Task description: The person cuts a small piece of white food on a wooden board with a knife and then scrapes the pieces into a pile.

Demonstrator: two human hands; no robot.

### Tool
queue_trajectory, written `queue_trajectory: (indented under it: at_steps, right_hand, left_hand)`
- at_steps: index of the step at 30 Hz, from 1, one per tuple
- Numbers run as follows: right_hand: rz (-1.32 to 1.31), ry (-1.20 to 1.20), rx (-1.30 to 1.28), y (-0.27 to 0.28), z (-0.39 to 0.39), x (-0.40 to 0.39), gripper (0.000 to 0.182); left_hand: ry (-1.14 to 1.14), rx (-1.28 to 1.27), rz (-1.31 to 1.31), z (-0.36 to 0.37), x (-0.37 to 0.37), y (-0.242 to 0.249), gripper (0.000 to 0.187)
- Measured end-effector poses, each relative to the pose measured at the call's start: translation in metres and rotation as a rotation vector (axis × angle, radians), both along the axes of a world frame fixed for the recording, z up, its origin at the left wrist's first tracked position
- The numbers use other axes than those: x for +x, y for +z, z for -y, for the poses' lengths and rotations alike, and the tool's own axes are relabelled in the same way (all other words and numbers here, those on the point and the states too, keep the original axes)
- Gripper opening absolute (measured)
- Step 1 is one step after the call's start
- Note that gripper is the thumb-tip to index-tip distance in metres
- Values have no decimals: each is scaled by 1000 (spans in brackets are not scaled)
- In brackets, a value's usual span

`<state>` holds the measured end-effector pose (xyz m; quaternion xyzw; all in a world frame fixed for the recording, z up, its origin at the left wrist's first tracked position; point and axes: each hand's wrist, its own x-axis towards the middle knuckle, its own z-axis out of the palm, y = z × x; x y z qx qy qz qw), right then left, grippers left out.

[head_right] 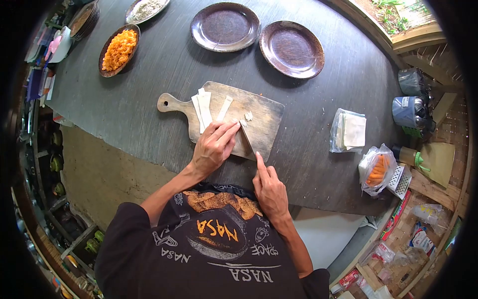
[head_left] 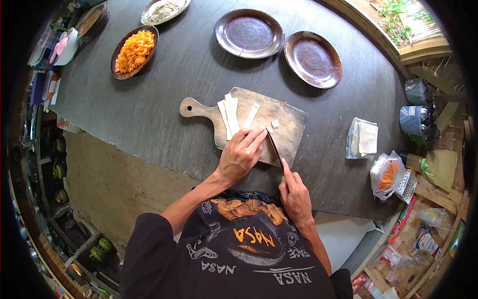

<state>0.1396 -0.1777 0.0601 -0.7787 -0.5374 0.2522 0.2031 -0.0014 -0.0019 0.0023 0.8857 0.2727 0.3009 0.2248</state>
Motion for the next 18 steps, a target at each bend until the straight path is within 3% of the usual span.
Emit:
queue_trajectory:
  at_steps: [18]
  right_hand:
    - [-1,4,46,-3,-6,0,60]
  left_hand:
    - [-2,3,33,-1,1,-2,38]
